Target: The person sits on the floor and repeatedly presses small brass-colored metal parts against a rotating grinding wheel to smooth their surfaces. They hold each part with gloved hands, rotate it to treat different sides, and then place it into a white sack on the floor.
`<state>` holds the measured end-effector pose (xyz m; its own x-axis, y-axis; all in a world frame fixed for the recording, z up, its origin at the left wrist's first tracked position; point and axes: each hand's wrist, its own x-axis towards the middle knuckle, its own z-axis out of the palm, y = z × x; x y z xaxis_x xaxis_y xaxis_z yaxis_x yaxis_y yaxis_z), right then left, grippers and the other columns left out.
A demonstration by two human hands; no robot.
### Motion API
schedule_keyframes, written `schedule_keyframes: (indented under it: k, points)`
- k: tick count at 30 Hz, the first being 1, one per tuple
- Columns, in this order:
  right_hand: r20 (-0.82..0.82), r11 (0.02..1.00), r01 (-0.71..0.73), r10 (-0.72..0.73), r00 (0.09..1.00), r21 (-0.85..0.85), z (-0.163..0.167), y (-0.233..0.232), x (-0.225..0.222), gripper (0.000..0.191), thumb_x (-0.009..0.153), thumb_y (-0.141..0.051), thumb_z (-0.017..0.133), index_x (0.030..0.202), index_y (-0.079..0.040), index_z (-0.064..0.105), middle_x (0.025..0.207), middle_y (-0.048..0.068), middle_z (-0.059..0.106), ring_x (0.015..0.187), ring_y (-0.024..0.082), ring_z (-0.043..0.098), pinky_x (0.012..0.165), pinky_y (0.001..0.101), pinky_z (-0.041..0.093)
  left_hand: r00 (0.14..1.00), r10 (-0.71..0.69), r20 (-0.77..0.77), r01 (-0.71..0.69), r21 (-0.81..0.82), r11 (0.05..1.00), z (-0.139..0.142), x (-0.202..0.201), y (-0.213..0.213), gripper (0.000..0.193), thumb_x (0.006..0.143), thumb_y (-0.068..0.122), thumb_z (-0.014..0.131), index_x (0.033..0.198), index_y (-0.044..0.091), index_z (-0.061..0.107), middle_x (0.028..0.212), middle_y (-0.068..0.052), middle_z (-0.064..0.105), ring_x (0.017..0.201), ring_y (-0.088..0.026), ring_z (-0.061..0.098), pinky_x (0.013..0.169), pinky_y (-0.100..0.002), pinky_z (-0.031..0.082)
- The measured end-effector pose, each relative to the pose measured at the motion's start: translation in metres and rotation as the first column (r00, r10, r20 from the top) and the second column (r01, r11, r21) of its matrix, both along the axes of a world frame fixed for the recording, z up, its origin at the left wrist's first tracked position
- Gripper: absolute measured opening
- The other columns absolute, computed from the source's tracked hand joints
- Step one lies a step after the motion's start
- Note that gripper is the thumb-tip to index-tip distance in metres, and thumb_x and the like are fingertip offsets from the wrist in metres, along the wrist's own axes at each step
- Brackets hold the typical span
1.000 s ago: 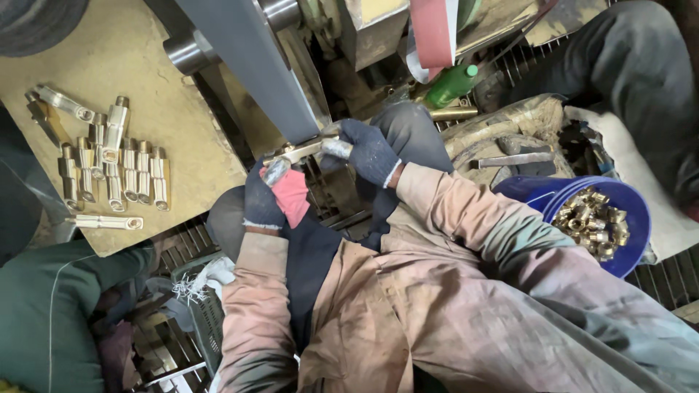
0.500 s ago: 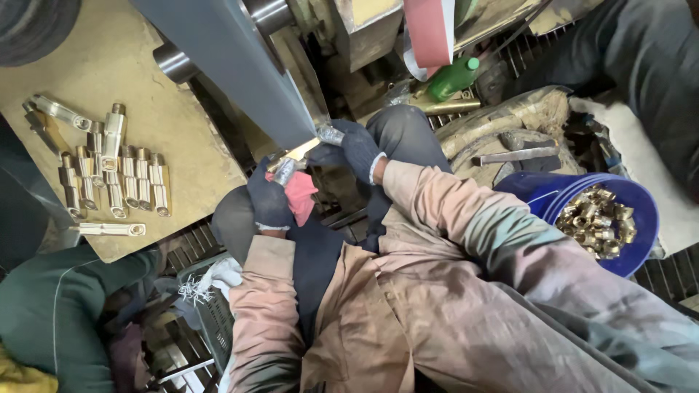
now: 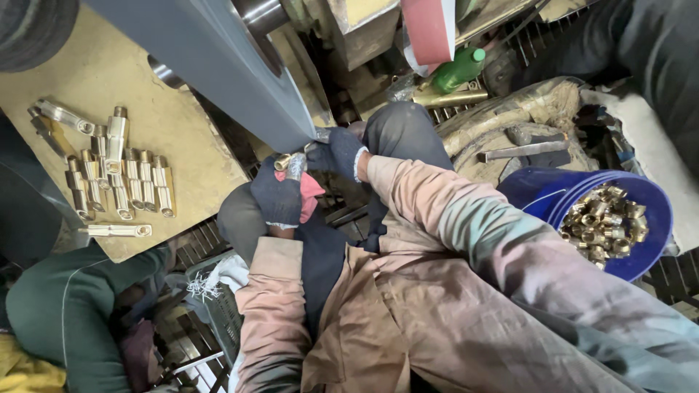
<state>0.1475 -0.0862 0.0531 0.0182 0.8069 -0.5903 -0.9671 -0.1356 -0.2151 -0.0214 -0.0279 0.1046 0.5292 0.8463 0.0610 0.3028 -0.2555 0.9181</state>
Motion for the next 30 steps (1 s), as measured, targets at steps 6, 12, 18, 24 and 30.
schedule_keyframes:
  k: [6,12,18,24,30]
  points:
    - [0.084,0.992,-0.026,0.037,0.996,-0.119,0.013,-0.005,-0.002,0.022,0.098,-0.024,0.056,0.099,-0.005,0.066,0.085,0.01,0.07,0.085,0.026,0.071,0.086,0.0482,0.058,0.991,0.034,0.132,0.037,-0.495,0.868,0.009,-0.01,-0.01,0.021,0.099,0.022,0.071,0.101,0.001,0.068,0.073,-0.012,0.069,0.057,-0.021,0.062,0.051,-0.031,0.047]
    - [0.536,0.998,0.062,-0.063,0.842,0.019,0.082,-0.061,0.006,0.027,0.099,-0.019,0.066,0.12,-0.001,0.07,0.096,0.009,0.069,0.088,0.023,0.067,0.087,0.0406,0.057,0.947,-0.212,0.241,0.268,-0.232,0.935,0.047,-0.025,-0.034,0.034,0.096,0.003,0.072,0.129,-0.002,0.065,0.108,-0.013,0.075,0.094,-0.026,0.071,0.084,-0.031,0.057]
    - [0.958,0.95,-0.311,0.076,0.276,0.014,0.135,-0.124,-0.014,0.036,0.096,-0.017,0.07,0.127,0.0,0.063,0.114,0.011,0.072,0.102,0.021,0.07,0.089,0.0345,0.057,0.945,-0.311,0.1,0.327,-0.335,0.884,0.09,-0.025,-0.082,0.046,0.086,0.006,0.079,0.129,-0.001,0.063,0.101,-0.006,0.074,0.088,-0.014,0.068,0.078,-0.028,0.057]
    - [0.43,0.995,-0.092,0.074,0.9,0.023,0.107,-0.15,-0.015,0.038,0.109,-0.029,0.059,0.125,0.004,0.068,0.101,0.014,0.073,0.081,0.021,0.07,0.065,0.0302,0.056,0.918,-0.392,-0.066,0.357,-0.296,0.886,0.106,-0.039,-0.082,0.04,0.087,0.011,0.083,0.121,0.001,0.063,0.101,-0.006,0.071,0.089,-0.012,0.066,0.083,-0.028,0.056]
    - [0.96,0.71,-0.685,0.048,0.278,0.163,0.098,-0.158,0.005,0.038,0.106,-0.026,0.064,0.13,0.004,0.064,0.113,0.017,0.075,0.095,0.023,0.075,0.079,0.0327,0.064,0.899,-0.372,0.23,0.437,-0.464,0.77,0.068,-0.063,-0.071,0.049,0.09,0.006,0.074,0.136,-0.003,0.06,0.121,-0.008,0.069,0.109,-0.014,0.065,0.096,-0.029,0.052]
